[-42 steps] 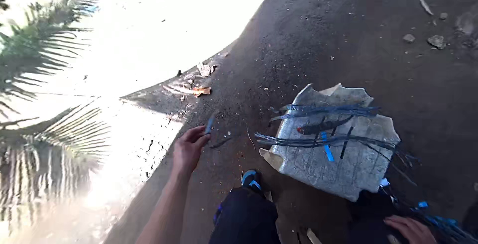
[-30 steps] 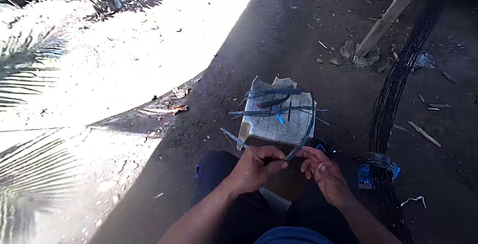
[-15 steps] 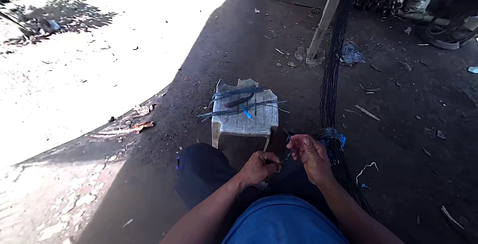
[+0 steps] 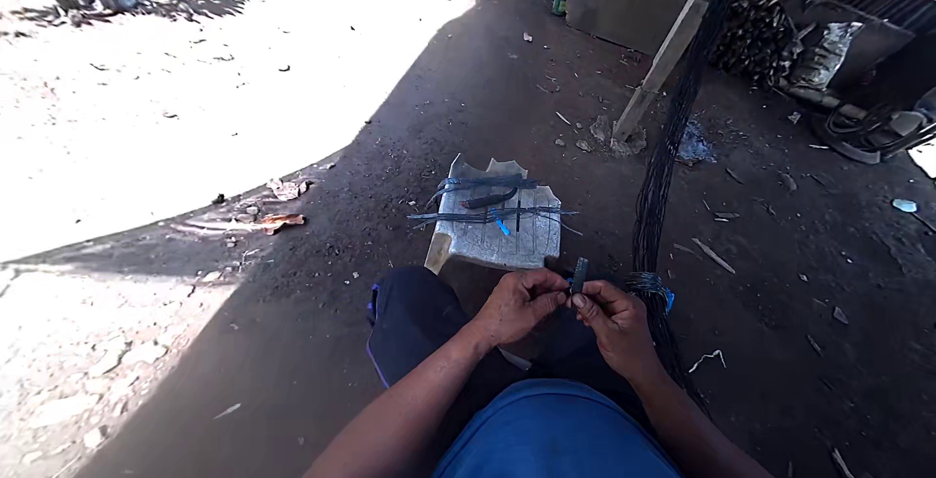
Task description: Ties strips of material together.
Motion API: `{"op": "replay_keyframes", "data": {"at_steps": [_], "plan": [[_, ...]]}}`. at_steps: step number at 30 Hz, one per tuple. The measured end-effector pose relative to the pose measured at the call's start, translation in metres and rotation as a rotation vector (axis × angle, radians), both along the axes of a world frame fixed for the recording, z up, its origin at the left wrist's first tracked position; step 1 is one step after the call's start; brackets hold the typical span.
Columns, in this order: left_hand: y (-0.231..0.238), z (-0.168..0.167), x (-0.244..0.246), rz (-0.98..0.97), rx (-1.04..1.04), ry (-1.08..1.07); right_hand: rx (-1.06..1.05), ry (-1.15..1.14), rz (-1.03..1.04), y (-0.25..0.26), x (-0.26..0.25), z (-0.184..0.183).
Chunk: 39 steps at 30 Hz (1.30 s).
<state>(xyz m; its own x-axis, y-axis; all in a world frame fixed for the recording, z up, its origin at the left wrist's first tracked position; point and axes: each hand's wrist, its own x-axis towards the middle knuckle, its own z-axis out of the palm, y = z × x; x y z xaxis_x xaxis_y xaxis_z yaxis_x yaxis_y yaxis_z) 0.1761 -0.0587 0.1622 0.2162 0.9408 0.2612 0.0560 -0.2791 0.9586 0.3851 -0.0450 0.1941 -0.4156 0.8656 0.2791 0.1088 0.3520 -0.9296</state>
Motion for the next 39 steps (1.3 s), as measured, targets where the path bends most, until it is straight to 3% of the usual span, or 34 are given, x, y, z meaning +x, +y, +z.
{"op": "replay_keyframes", "data": {"at_steps": [3, 16, 22, 27, 32, 39], "plan": [[-0.006, 0.017, -0.004, 0.056, 0.073, -0.070, -0.010, -0.042, 0.054, -0.008, -0.007, -0.003], [-0.022, 0.022, 0.003, 0.125, 0.147, 0.096, 0.035, -0.006, 0.066, 0.001, -0.003, 0.016], [-0.027, 0.021, 0.001, 0.080, 0.073, 0.018, 0.071, -0.102, 0.086, -0.005, -0.003, 0.016], [-0.028, 0.014, 0.001, 0.066, -0.011, -0.183, 0.044, -0.050, 0.102, -0.008, -0.006, 0.015], [-0.031, 0.011, 0.009, 0.265, 0.253, -0.041, 0.052, -0.046, 0.059, -0.010, -0.005, 0.016], [-0.038, 0.012, 0.007, 0.232, 0.266, 0.064, 0.103, -0.136, 0.064, -0.018, 0.000, 0.018]]}}
